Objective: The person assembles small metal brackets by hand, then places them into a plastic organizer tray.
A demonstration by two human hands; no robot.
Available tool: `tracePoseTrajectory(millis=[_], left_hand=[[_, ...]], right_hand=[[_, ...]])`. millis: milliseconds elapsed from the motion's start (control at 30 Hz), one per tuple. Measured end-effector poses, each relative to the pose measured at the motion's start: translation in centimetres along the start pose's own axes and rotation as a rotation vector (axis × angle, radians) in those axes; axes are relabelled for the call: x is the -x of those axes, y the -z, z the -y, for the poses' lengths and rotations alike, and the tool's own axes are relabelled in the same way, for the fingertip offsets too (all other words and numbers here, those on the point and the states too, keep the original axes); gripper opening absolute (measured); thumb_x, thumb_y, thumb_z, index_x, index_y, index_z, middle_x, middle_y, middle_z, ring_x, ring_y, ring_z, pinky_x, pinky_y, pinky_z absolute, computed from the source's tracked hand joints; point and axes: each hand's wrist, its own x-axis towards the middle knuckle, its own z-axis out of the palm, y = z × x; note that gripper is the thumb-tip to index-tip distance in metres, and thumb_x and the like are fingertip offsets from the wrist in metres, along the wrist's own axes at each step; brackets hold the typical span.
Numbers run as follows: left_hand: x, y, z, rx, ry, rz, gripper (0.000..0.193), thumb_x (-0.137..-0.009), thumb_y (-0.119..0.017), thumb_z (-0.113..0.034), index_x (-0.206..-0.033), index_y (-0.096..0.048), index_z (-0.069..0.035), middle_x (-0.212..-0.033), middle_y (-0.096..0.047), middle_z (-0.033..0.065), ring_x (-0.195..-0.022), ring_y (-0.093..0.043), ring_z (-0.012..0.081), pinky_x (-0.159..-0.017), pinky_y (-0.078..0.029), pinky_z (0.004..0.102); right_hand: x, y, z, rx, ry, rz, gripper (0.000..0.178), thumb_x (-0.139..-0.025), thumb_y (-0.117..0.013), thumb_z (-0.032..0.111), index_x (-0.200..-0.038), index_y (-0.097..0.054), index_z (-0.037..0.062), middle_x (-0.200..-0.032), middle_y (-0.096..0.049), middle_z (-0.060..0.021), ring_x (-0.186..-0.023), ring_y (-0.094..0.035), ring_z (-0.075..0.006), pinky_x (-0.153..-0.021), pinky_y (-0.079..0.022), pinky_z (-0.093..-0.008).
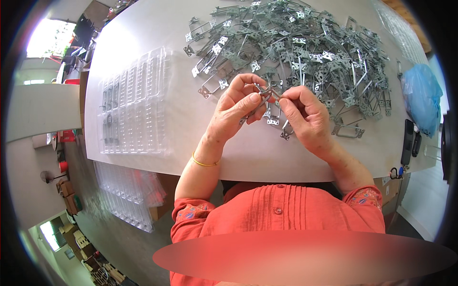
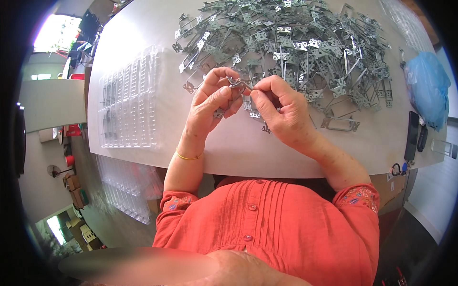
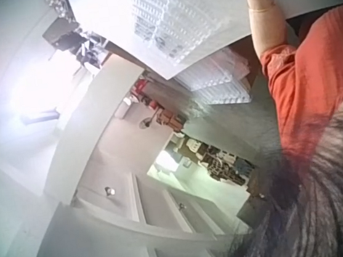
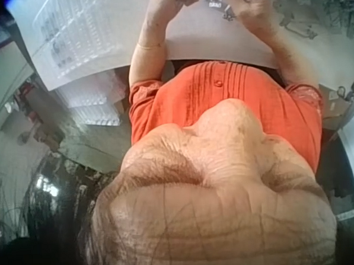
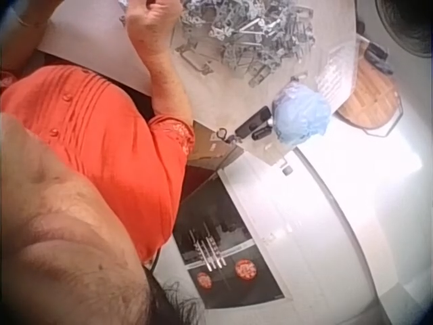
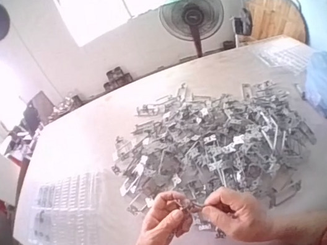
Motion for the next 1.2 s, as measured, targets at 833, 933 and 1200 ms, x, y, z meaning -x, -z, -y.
tracePoseTrajectory(millis=[833, 933, 1200], left_hand=[[0.9, -1.6, -0.1, -0.56, -0.072, -0.092, 0.035, -0.09, -0.069, -0.003, -0.119, -0.051, -0.002, -0.091, -0.058, -0.0002, -0.077, -0.051, 0.0043, -0.065, -0.041, 0.0198], [0.7, -1.2, 0.5, -0.544, -0.092, -0.043, 0.035, -0.089, -0.069, -0.002, -0.119, -0.052, -0.002, -0.092, -0.059, -0.0002, -0.076, -0.052, 0.0043, -0.065, -0.041, 0.0194], [1.3, -0.8, 0.6, -0.672, -0.042, -0.004, 0.035, -0.084, -0.07, 0.001, -0.116, -0.055, -0.002, -0.086, -0.057, -0.0012, -0.072, -0.048, 0.0042, -0.063, -0.039, 0.0199]], right_hand=[[-0.1, 0.4, 1.5, -0.152, -0.166, 0.114, 0.016, -0.098, -0.062, 0.017, -0.106, -0.06, 0.0034, -0.066, -0.058, -0.002, -0.062, -0.054, -0.0089, -0.059, -0.045, -0.0293], [0.0, 1.1, 1.8, -0.081, -0.202, 0.145, 0.011, -0.096, -0.065, 0.016, -0.102, -0.063, 0.0074, -0.072, -0.058, -0.0031, -0.068, -0.055, -0.0109, -0.061, -0.046, -0.0301], [-0.3, 0.5, 0.9, 0.112, 0.201, -0.006, 0.012, -0.091, -0.07, 0.013, -0.1, -0.065, 0.0089, -0.086, -0.055, -0.003, -0.078, -0.053, -0.0145, -0.065, -0.045, -0.0286]])
